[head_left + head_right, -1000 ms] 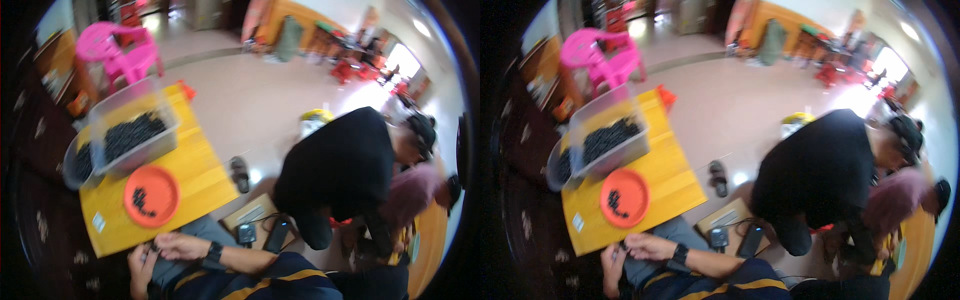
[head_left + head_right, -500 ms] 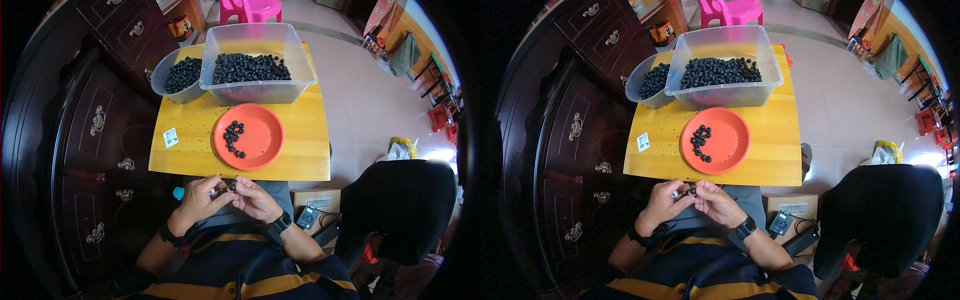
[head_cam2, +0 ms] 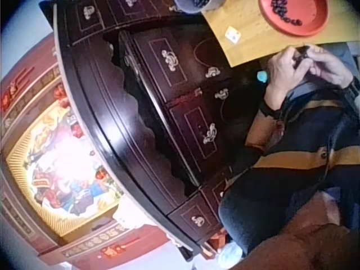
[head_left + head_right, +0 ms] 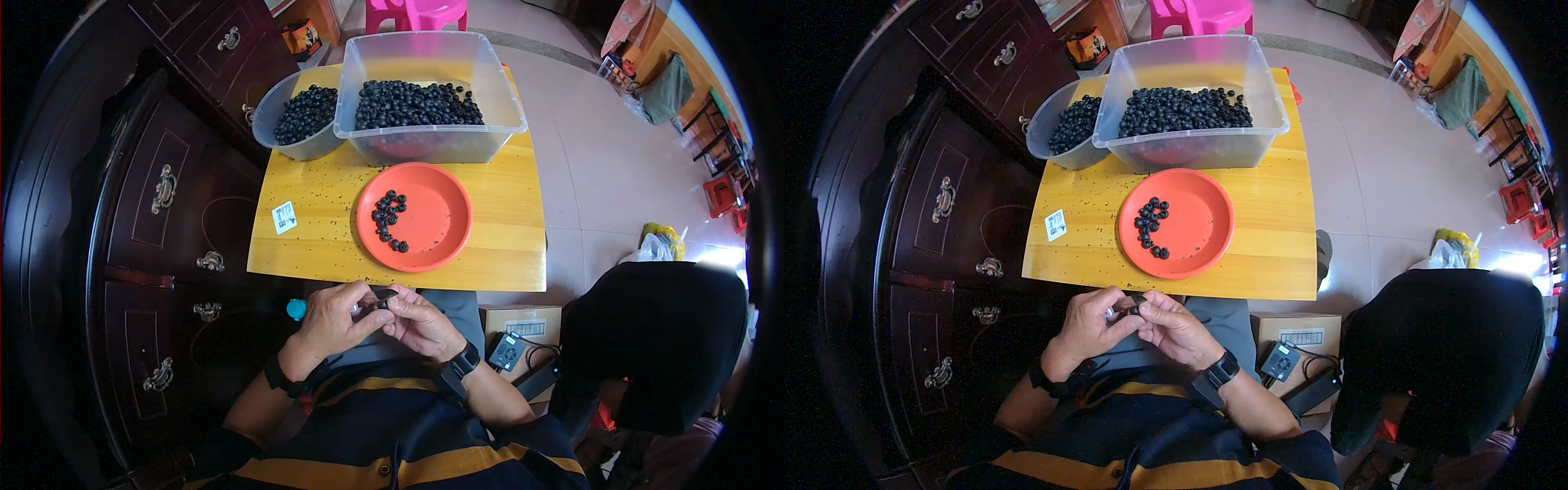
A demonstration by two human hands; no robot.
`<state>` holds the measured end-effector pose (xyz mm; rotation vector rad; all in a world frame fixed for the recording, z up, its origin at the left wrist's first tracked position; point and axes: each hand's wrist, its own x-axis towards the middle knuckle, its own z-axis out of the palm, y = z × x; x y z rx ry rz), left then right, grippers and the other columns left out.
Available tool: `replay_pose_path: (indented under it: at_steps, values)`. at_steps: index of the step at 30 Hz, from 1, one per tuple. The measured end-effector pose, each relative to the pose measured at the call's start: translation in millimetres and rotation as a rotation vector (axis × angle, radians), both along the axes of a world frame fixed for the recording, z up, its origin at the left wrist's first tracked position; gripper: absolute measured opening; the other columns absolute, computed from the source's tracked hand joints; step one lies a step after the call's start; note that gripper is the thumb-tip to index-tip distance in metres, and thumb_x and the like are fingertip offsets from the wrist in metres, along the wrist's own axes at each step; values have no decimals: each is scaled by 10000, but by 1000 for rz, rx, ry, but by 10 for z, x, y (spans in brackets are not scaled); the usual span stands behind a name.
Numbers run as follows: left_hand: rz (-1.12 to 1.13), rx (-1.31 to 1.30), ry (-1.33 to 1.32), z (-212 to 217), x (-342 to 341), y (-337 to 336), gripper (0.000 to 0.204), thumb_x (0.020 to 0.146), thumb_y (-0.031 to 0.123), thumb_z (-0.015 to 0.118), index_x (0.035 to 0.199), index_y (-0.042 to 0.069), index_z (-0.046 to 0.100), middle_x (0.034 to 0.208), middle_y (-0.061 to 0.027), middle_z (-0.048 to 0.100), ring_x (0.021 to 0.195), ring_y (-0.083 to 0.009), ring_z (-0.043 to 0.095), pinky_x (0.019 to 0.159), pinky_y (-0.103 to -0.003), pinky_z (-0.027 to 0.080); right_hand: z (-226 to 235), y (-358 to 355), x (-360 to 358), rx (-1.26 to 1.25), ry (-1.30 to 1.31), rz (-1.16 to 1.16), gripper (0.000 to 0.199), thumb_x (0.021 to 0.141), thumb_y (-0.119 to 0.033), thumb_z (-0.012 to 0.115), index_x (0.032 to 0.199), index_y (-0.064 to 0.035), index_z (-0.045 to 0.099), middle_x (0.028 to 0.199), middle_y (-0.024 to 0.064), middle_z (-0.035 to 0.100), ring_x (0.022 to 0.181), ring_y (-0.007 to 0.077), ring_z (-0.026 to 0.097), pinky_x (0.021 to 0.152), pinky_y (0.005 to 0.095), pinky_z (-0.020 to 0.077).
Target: Manually sorting small black manufactured parts from a large bin into a small plate.
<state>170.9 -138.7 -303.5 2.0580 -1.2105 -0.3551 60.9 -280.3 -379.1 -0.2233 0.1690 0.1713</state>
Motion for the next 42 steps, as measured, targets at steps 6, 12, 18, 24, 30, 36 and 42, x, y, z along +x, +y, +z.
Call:
replay_pose_path:
  at_steps: [6, 12, 18, 24, 30, 36, 42]
  values:
    - [-11, 26, -80, -45, -4, 15, 385, 834, 403, 710, 776, 45, 581, 651, -121, 587, 576, -298, 611, 524, -368, 461, -52, 39, -41, -14, 39, -48, 114, 946, -141, 614, 1051, -99, 594, 960, -7, 641, 821, 79, 632, 737, 222, 545]
    - [-29, 44, -50, -79, -8, 60, 400, 849, 411, 695, 739, 46, 574, 596, -125, 554, 538, -291, 596, 490, -368, 442, -55, 60, -22, -25, -10, -78, 61, 942, -118, 614, 989, -98, 582, 897, -9, 628, 791, 91, 626, 719, 230, 538]
    - [-50, -14, -44, -87, -5, 52, 372, 845, 357, 716, 727, 39, 564, 604, -120, 561, 531, -264, 595, 485, -350, 433, -9, 76, -8, 0, -20, -78, 71, 943, -130, 616, 982, -81, 582, 853, -12, 624, 779, 88, 626, 702, 227, 533]
    - [-2, -84, 152, 64, 34, 62, 191, 812, 151, 747, 814, 23, 604, 632, -75, 577, 538, -147, 565, 510, -294, 435, 40, 51, 3, 70, -12, -40, 72, 948, -143, 612, 981, -83, 589, 862, -9, 630, 743, 87, 631, 695, 229, 538]
    - [20, -204, 186, 46, 21, -6, 172, 796, 105, 741, 877, 10, 623, 651, -36, 562, 572, -109, 519, 561, -277, 449, 120, 3, 19, -29, 47, -38, 104, 944, -174, 625, 1012, -105, 586, 892, -13, 634, 756, 72, 630, 683, 218, 526]
    - [3, 92, 241, 196, 438, 86, 142, 780, 114, 712, 789, 2, 626, 664, -8, 581, 634, -68, 535, 602, -262, 457, 430, -163, -5, -691, 141, -39, 133, 948, -161, 623, 1042, -76, 581, 961, 13, 644, 809, 85, 599, 718, 237, 483]
    - [246, 93, 277, 218, 1455, 39, 258, 834, 244, 713, 805, -4, 648, 662, -9, 597, 636, -83, 553, 597, -275, 467, 607, -316, 202, -1613, -143, -248, 230, 871, -131, 675, 1043, -8, 584, 960, 81, 653, 931, 208, 630, 819, 360, 505]
